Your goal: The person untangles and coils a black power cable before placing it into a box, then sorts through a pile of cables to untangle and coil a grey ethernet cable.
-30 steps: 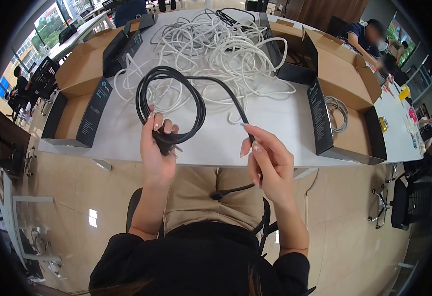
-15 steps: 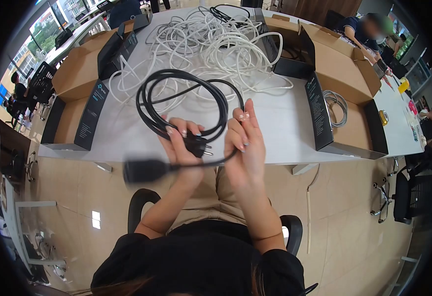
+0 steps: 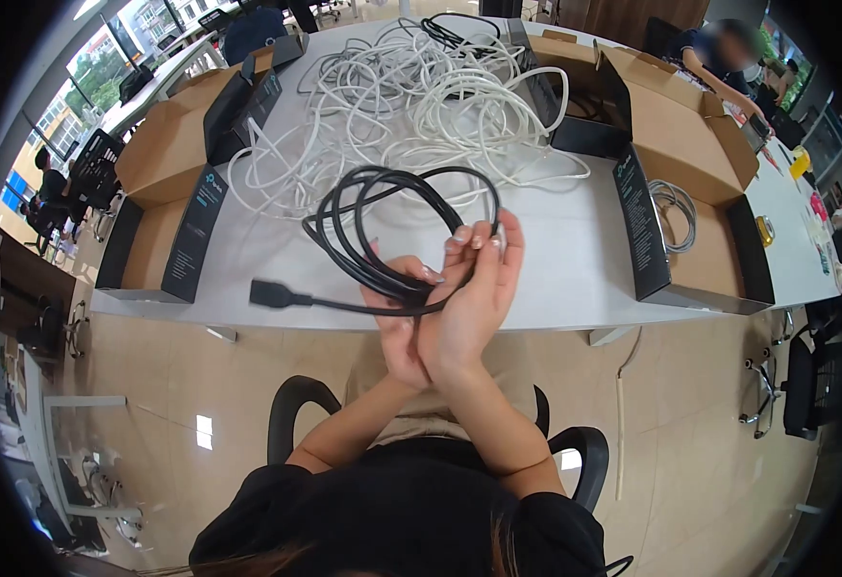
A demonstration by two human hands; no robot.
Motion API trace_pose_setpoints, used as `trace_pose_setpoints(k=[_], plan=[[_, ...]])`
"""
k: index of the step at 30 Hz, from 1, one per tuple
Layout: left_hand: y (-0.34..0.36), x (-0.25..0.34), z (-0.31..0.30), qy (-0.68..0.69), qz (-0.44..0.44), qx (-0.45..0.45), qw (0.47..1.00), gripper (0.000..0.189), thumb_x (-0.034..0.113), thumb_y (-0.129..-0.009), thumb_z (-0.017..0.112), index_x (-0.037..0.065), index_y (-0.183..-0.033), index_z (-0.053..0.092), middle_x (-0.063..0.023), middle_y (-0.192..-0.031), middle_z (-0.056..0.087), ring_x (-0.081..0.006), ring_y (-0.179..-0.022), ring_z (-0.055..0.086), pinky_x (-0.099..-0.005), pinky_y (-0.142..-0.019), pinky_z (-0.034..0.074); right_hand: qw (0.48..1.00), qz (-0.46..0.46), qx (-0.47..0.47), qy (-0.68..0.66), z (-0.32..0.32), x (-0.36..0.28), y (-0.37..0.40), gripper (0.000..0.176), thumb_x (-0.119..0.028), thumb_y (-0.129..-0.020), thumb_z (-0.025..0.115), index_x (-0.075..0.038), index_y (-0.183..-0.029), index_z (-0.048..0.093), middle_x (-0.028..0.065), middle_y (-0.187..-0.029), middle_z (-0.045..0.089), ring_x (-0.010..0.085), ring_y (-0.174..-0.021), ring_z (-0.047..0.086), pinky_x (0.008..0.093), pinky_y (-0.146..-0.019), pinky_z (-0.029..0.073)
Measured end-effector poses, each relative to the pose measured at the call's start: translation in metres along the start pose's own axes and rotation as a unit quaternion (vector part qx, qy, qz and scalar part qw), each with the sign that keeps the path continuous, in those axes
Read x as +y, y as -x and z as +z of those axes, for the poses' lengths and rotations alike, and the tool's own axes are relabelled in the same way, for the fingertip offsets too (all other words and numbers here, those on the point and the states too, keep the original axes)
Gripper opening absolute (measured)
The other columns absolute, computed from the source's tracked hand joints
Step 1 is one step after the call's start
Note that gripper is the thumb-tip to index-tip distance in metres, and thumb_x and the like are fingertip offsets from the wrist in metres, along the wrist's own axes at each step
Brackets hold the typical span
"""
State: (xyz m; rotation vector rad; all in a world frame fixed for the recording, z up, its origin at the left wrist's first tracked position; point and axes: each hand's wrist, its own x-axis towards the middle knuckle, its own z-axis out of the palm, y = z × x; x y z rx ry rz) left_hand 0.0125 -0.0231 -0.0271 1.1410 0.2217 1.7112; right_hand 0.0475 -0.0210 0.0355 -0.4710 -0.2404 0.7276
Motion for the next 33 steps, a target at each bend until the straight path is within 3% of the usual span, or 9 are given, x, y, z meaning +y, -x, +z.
trace_pose_setpoints(k=[4,9,14,19,22,24,26,28,33], plan=[[0.008,-0.001,0.007,0.001,0.010,-0.022,1.000,0.078,0.046,-0.085,0.043,0.001,-0.135,0.004,-0.0135,-0.103,0.036,-0.0204,-0.095,0.038,-0.0358,-0.088,0.032,0.999,-0.031,-0.022,-0.013,-0.008,0.000,-0.004,0.027,-0.006,-0.093,0.035,-0.007,-0.120,0.035,0.0035,-0.089,0.044,0.0125,-0.084,0.045,0.0251,-0.079,0.038],[-0.001,0.015,0.009,-0.014,-0.062,0.029,0.998,0.050,0.028,-0.095,0.033,0.001,-0.134,0.015,-0.0051,-0.087,0.036,-0.0147,-0.079,0.038,-0.0289,-0.075,0.035,1.000,-0.002,-0.011,0.020,0.002,-0.009,0.004,0.037,-0.004,-0.091,0.038,-0.007,-0.127,0.030,0.0055,-0.089,0.046,0.0137,-0.085,0.046,0.0278,-0.081,0.040],[-0.035,0.048,-0.007,0.117,-0.098,0.075,0.985,0.041,0.035,-0.097,0.024,0.011,-0.129,0.031,0.0039,-0.072,0.028,-0.0078,-0.061,0.032,-0.0241,-0.063,0.036,0.957,0.044,-0.224,0.180,-0.006,-0.027,0.016,0.066,0.001,-0.086,0.045,-0.005,-0.139,0.006,0.0085,-0.073,0.054,0.0175,-0.074,0.056,0.0308,-0.074,0.046],[-0.050,0.055,-0.033,0.133,-0.072,0.015,0.988,0.042,0.042,-0.095,0.026,0.013,-0.124,0.033,0.0039,-0.060,0.030,-0.0091,-0.051,0.034,-0.0272,-0.059,0.043,0.913,0.142,-0.282,0.257,-0.025,-0.063,0.017,0.059,0.000,-0.086,0.047,-0.002,-0.137,0.018,0.0060,-0.073,0.057,0.0118,-0.061,0.054,0.0267,-0.069,0.046],[-0.059,0.060,-0.055,0.235,-0.119,-0.115,0.958,0.044,0.042,-0.096,0.024,0.016,-0.129,0.034,0.0067,-0.055,0.032,-0.0086,-0.049,0.034,-0.0250,-0.049,0.040,0.913,0.018,-0.264,0.310,-0.056,-0.044,-0.015,0.041,-0.015,-0.092,0.042,0.000,-0.129,0.038,0.0052,-0.077,0.057,0.0086,-0.067,0.053,0.0231,-0.068,0.043],[-0.055,0.057,-0.058,0.272,-0.158,-0.196,0.929,0.046,0.045,-0.095,0.023,0.016,-0.130,0.033,0.0070,-0.051,0.032,-0.0088,-0.048,0.037,-0.0259,-0.045,0.040,0.920,0.110,-0.214,0.309,-0.049,-0.030,-0.030,0.054,-0.041,-0.095,0.026,-0.001,-0.128,0.040,0.0145,-0.110,0.054,0.0182,-0.087,0.054,0.0270,-0.073,0.045],[-0.043,0.060,-0.054,0.299,-0.218,-0.183,0.911,0.050,0.047,-0.093,0.030,0.008,-0.124,0.037,0.0053,-0.050,0.033,-0.0108,-0.047,0.038,-0.0271,-0.045,0.041,0.894,0.353,-0.245,0.130,-0.041,-0.036,-0.040,0.070,-0.057,-0.091,0.021,-0.003,-0.134,0.032,0.0186,-0.121,0.047,0.0255,-0.093,0.055,0.0333,-0.080,0.046],[-0.042,0.059,-0.052,0.243,-0.247,-0.242,0.906,0.057,0.048,-0.092,0.032,0.002,-0.125,0.035,0.0036,-0.050,0.035,-0.0124,-0.049,0.041,-0.0270,-0.046,0.041,0.834,0.451,-0.318,0.032,-0.043,-0.040,-0.052,0.089,-0.070,-0.081,0.017,0.001,-0.135,0.026,0.0200,-0.115,0.052,0.0287,-0.097,0.057,0.0362,-0.085,0.046],[-0.038,0.053,-0.049,0.101,-0.267,-0.246,0.926,0.050,0.042,-0.094,0.029,-0.001,-0.117,0.034,0.0000,-0.053,0.035,-0.0153,-0.050,0.046,-0.0279,-0.051,0.041,0.859,0.279,-0.403,0.152,-0.050,-0.061,-0.073,0.088,-0.060,-0.074,0.057,0.002,-0.131,0.031,0.0131,-0.099,0.056,0.0236,-0.088,0.060,0.0344,-0.080,0.048]])
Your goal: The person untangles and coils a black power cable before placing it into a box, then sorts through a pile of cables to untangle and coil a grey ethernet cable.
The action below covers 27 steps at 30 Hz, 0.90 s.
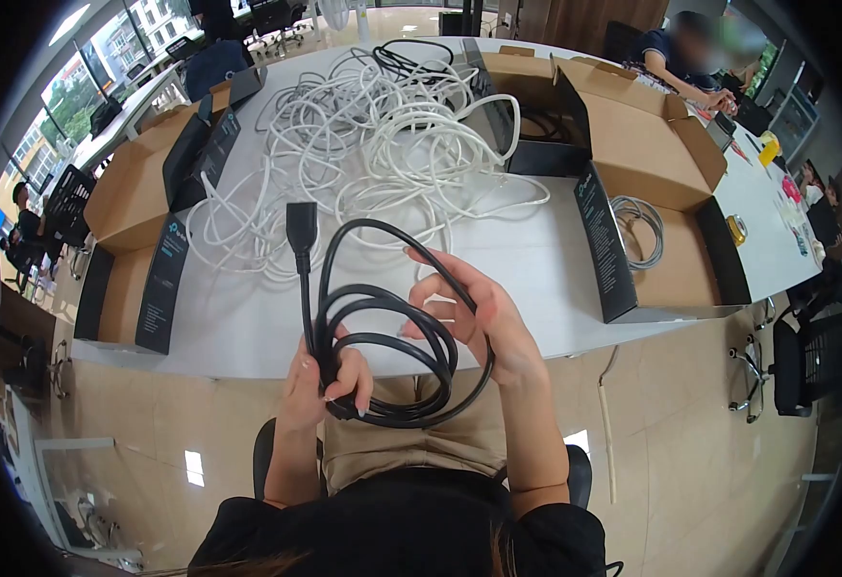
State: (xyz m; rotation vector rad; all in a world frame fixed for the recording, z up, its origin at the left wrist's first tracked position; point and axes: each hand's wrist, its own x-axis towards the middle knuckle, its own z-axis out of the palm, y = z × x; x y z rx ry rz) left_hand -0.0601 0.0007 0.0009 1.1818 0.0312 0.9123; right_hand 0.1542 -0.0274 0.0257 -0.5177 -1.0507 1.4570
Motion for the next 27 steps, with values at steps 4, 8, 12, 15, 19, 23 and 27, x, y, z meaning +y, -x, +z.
trace_pose_setpoints(k=[4,8,12,15,19,23,27], plan=[[0.003,-0.005,0.003,-0.024,-0.039,0.035,0.998,0.047,0.040,-0.095,0.026,-0.001,-0.118,0.032,-0.0026,-0.057,0.037,-0.0165,-0.048,0.047,-0.0288,-0.052,0.043,0.988,-0.034,0.066,0.135,0.006,-0.011,0.003,0.062,-0.012,-0.068,0.074,0.002,-0.119,0.042,0.0087,-0.095,0.057,0.0166,-0.086,0.060,0.0261,-0.072,0.050],[0.000,-0.016,0.003,0.038,-0.050,0.070,0.996,0.046,0.042,-0.095,0.024,0.007,-0.123,0.029,-0.0053,-0.058,0.040,-0.0164,-0.043,0.046,-0.0277,-0.043,0.042,0.968,-0.047,0.181,0.170,0.023,-0.006,0.010,0.023,0.001,-0.081,0.057,0.004,-0.103,0.049,0.0103,-0.085,0.061,0.0129,-0.072,0.061,0.0199,-0.060,0.049],[0.000,-0.026,0.006,0.168,-0.038,0.091,0.981,0.051,0.049,-0.093,0.021,0.011,-0.126,0.029,-0.0058,-0.058,0.040,-0.0143,-0.036,0.041,-0.0261,-0.037,0.038,0.965,-0.103,0.212,0.112,0.031,0.012,0.007,0.012,-0.006,-0.091,0.045,0.001,-0.100,0.042,0.0162,-0.074,0.061,0.0149,-0.055,0.059,0.0215,-0.047,0.048],[0.001,-0.031,0.007,0.195,-0.008,0.102,0.975,0.055,0.053,-0.092,0.020,0.014,-0.131,0.026,-0.0043,-0.059,0.039,-0.0127,-0.036,0.040,-0.0257,-0.040,0.037,0.955,-0.137,0.258,0.060,0.029,0.022,0.003,0.014,-0.015,-0.095,0.038,-0.002,-0.096,0.040,0.0181,-0.071,0.060,0.0155,-0.047,0.057,0.0219,-0.041,0.045],[0.002,-0.037,0.002,0.169,0.010,0.104,0.980,0.068,0.063,-0.086,0.017,0.020,-0.138,0.021,-0.0019,-0.059,0.037,-0.0107,-0.036,0.039,-0.0254,-0.043,0.036,0.952,-0.150,0.264,0.026,0.016,0.027,0.004,0.020,-0.023,-0.097,0.032,-0.004,-0.091,0.037,0.0206,-0.071,0.060,0.0152,-0.042,0.053,0.0223,-0.039,0.043],[-0.001,-0.034,-0.005,0.181,0.009,0.107,0.978,0.079,0.073,-0.078,0.012,0.021,-0.138,0.022,-0.0015,-0.059,0.036,-0.0103,-0.036,0.038,-0.0256,-0.042,0.036,0.952,-0.166,0.250,0.056,0.024,0.032,0.002,0.019,-0.017,-0.094,0.039,0.000,-0.104,0.041,0.0208,-0.079,0.062,0.0152,-0.048,0.056,0.0221,-0.042,0.044],[-0.008,-0.033,-0.003,0.203,0.013,0.180,0.962,0.081,0.074,-0.077,0.013,0.020,-0.137,0.022,-0.0025,-0.062,0.038,-0.0108,-0.037,0.038,-0.0254,-0.042,0.036,0.900,-0.241,0.271,0.243,0.022,0.043,0.004,0.036,-0.018,-0.091,0.048,0.005,-0.117,0.041,0.0200,-0.079,0.062,0.0163,-0.048,0.055,0.0217,-0.040,0.043]])
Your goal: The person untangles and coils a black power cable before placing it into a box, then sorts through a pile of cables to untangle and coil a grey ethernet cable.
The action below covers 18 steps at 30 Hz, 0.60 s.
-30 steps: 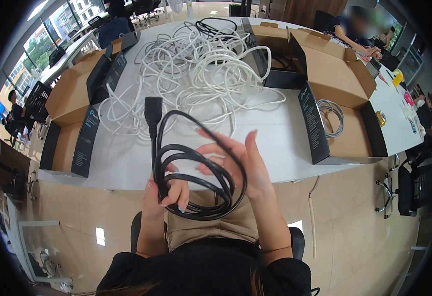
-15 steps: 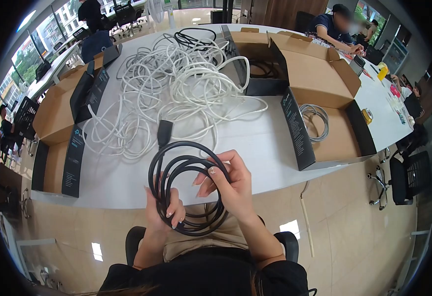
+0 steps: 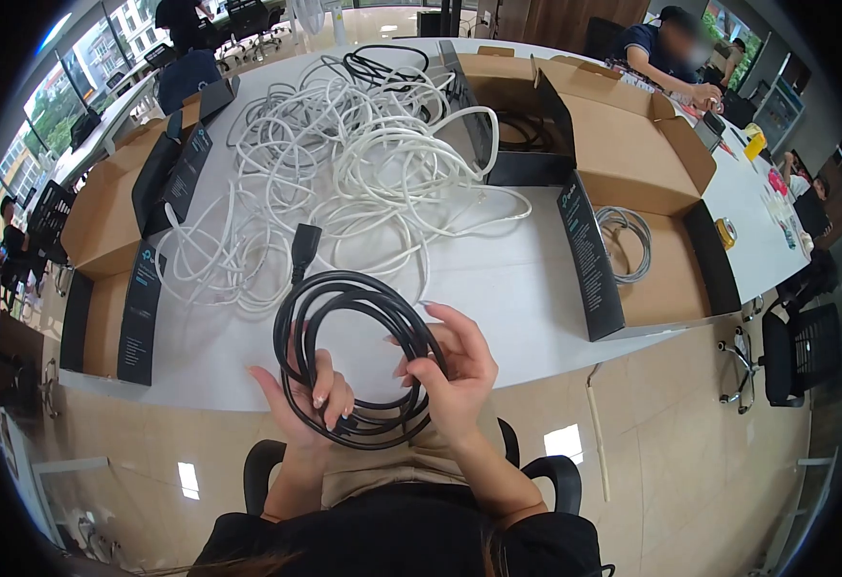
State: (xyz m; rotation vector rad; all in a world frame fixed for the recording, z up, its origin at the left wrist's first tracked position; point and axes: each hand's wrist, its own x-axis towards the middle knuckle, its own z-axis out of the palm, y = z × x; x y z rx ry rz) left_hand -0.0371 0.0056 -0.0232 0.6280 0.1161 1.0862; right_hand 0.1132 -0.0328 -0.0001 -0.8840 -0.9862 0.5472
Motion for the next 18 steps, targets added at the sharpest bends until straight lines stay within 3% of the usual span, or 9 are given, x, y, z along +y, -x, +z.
trace_pose_setpoints(k=[1,4,5,8,12,13,15,18], plan=[[-0.001,-0.001,0.001,0.026,0.000,0.030,0.999,0.083,0.075,-0.077,0.013,0.019,-0.137,0.022,-0.0028,-0.063,0.039,-0.0110,-0.038,0.038,-0.0254,-0.042,0.036,0.998,0.034,0.028,-0.052,0.002,-0.002,0.003,0.034,0.000,-0.086,0.050,0.005,-0.119,0.043,0.0171,-0.085,0.063,0.0133,-0.057,0.057,0.0218,-0.046,0.045],[-0.005,-0.002,0.010,-0.054,0.040,0.003,0.998,0.089,0.080,-0.072,0.018,0.017,-0.136,0.020,-0.0034,-0.064,0.039,-0.0115,-0.040,0.039,-0.0252,-0.042,0.036,0.982,0.120,0.120,-0.087,0.006,0.004,0.007,0.034,-0.001,-0.087,0.050,0.005,-0.119,0.042,0.0137,-0.083,0.062,0.0122,-0.056,0.055,0.0216,-0.045,0.044],[-0.004,-0.007,0.017,-0.007,0.056,0.021,0.998,0.095,0.083,-0.067,0.023,0.016,-0.134,0.018,-0.0048,-0.065,0.041,-0.0118,-0.041,0.041,-0.0253,-0.042,0.037,0.977,0.125,0.158,-0.073,0.011,0.006,0.009,0.033,-0.004,-0.089,0.047,0.005,-0.121,0.042,0.0097,-0.083,0.059,0.0097,-0.053,0.051,0.0212,-0.044,0.042],[-0.007,-0.005,0.011,-0.149,0.065,-0.046,0.986,0.094,0.082,-0.069,0.010,0.020,-0.139,0.017,-0.0029,-0.062,0.038,-0.0102,-0.036,0.036,-0.0252,-0.040,0.036,0.977,0.085,0.189,-0.045,0.017,0.005,0.013,0.036,-0.015,-0.094,0.041,0.001,-0.125,0.039,0.0068,-0.086,0.054,0.0060,-0.054,0.045,0.0186,-0.039,0.039],[-0.009,0.004,0.011,-0.168,-0.002,-0.020,0.986,0.077,0.073,-0.071,0.039,0.010,-0.113,0.024,-0.0080,-0.054,0.047,-0.0157,-0.038,0.049,-0.0267,-0.037,0.041,0.989,0.033,0.142,-0.014,0.009,0.013,0.020,0.037,-0.013,-0.095,0.032,0.005,-0.127,0.035,0.0061,-0.088,0.050,0.0071,-0.058,0.045,0.0221,-0.048,0.043],[-0.013,0.004,0.016,-0.132,0.012,-0.029,0.991,0.068,0.062,-0.072,0.054,0.010,-0.102,0.024,-0.0105,-0.052,0.049,-0.0173,-0.039,0.051,-0.0264,-0.037,0.042,0.993,0.030,0.109,0.025,0.002,0.013,0.019,0.039,-0.016,-0.095,0.034,0.005,-0.127,0.035,0.0080,-0.091,0.050,0.0102,-0.064,0.048,0.0248,-0.054,0.044],[-0.014,0.007,0.023,-0.161,0.005,-0.036,0.986,0.066,0.056,-0.071,0.060,0.009,-0.100,0.025,-0.0125,-0.053,0.052,-0.0183,-0.040,0.052,-0.0260,-0.037,0.043,0.994,0.026,0.041,0.101,-0.015,0.012,0.015,0.044,-0.020,-0.093,0.039,0.006,-0.128,0.034,0.0119,-0.098,0.050,0.0164,-0.076,0.054,0.0302,-0.067,0.048],[-0.014,0.013,0.020,-0.122,-0.070,-0.044,0.989,0.069,0.036,-0.062,0.078,0.008,-0.098,0.027,-0.0170,-0.066,0.058,-0.0204,-0.050,0.056,-0.0259,-0.044,0.045,0.964,-0.166,0.015,0.208,-0.032,-0.005,-0.012,0.053,-0.021,-0.082,0.058,0.007,-0.123,0.041,0.0234,-0.114,0.048,0.0302,-0.101,0.051,0.0391,-0.088,0.041]])
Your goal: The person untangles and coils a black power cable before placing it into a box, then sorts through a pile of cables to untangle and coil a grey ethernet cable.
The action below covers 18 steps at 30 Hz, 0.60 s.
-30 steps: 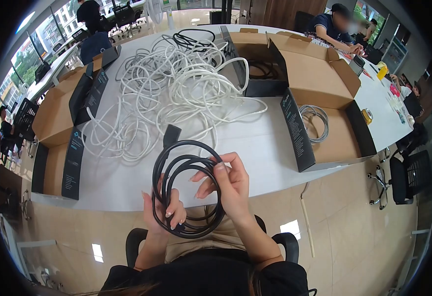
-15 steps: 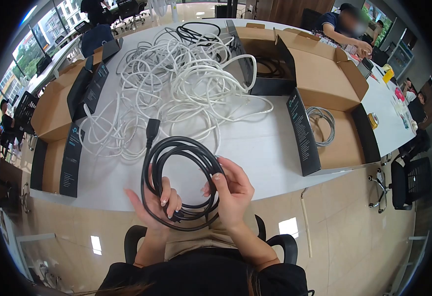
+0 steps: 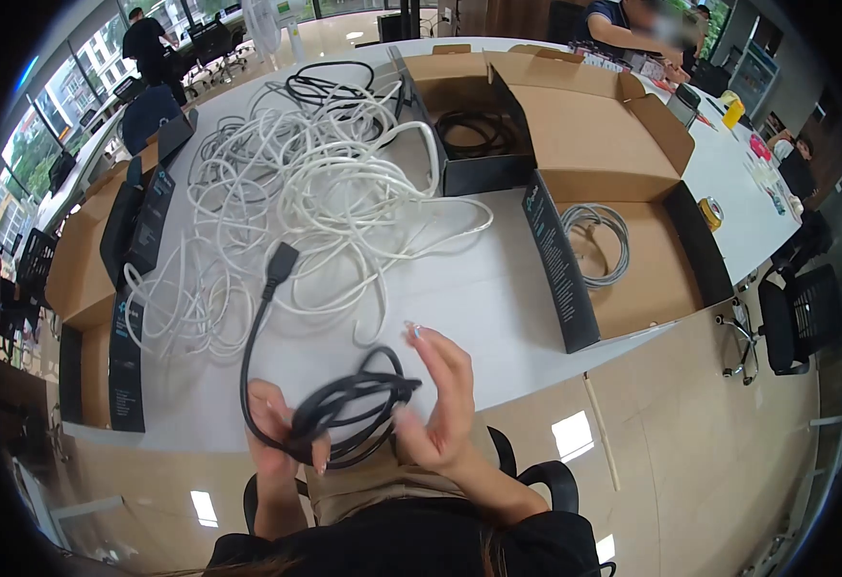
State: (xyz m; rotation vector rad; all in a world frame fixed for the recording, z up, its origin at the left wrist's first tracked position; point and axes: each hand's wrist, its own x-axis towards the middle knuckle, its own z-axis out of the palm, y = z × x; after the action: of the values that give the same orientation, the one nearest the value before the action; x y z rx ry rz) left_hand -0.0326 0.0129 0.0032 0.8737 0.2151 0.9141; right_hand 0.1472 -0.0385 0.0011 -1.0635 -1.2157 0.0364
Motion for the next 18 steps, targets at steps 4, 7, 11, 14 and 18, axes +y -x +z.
trace_pose_setpoints(k=[4,7,11,14,18], plan=[[-0.013,0.025,0.009,-0.142,-0.206,-0.123,0.960,0.058,0.026,-0.055,0.082,0.004,-0.092,0.044,-0.0101,-0.073,0.062,-0.0158,-0.062,0.060,-0.0230,-0.054,0.043,0.968,-0.107,-0.182,0.135,-0.039,-0.020,-0.038,0.099,-0.057,-0.056,0.072,0.000,-0.128,0.036,0.0249,-0.129,0.038,0.0429,-0.118,0.037,0.0569,-0.100,0.019],[-0.032,0.040,0.017,-0.326,-0.278,-0.280,0.859,0.057,0.037,-0.059,0.078,0.005,-0.096,0.048,-0.0027,-0.067,0.061,-0.0170,-0.056,0.058,-0.0227,-0.049,0.041,0.939,-0.084,-0.303,0.137,-0.061,-0.030,-0.068,0.093,-0.059,-0.059,0.070,-0.005,-0.129,0.038,0.0157,-0.127,0.045,0.0387,-0.119,0.039,0.0618,-0.100,0.010],[-0.059,0.041,0.038,-0.424,-0.222,-0.408,0.778,0.052,0.041,-0.057,0.077,0.006,-0.087,0.052,0.0002,-0.065,0.061,-0.0129,-0.055,0.059,-0.0212,-0.049,0.042,0.910,-0.010,-0.406,0.078,-0.073,-0.025,-0.085,0.096,-0.056,-0.055,0.073,-0.008,-0.130,0.036,0.0077,-0.096,0.062,0.0259,-0.105,0.049,0.0535,-0.097,0.006],[-0.069,0.033,0.034,-0.425,-0.235,-0.360,0.797,0.054,0.037,-0.060,0.078,0.006,-0.094,0.050,-0.0009,-0.067,0.061,-0.0131,-0.057,0.060,-0.0222,-0.051,0.043,0.896,0.021,-0.416,0.156,-0.081,-0.018,-0.086,0.066,-0.045,-0.060,0.074,-0.006,-0.111,0.059,0.0015,-0.072,0.062,0.0184,-0.066,0.060,0.0398,-0.083,0.045],[-0.077,0.002,0.033,-0.362,-0.128,-0.179,0.906,0.062,0.021,-0.064,0.080,0.006,-0.109,0.041,-0.0066,-0.073,0.062,-0.0125,-0.066,0.061,-0.0238,-0.057,0.047,0.956,0.005,-0.224,0.189,-0.074,0.007,-0.071,0.042,-0.032,-0.066,0.072,-0.004,-0.095,0.062,0.0006,-0.065,0.057,0.0154,-0.052,0.052,0.0264,-0.051,0.040]])
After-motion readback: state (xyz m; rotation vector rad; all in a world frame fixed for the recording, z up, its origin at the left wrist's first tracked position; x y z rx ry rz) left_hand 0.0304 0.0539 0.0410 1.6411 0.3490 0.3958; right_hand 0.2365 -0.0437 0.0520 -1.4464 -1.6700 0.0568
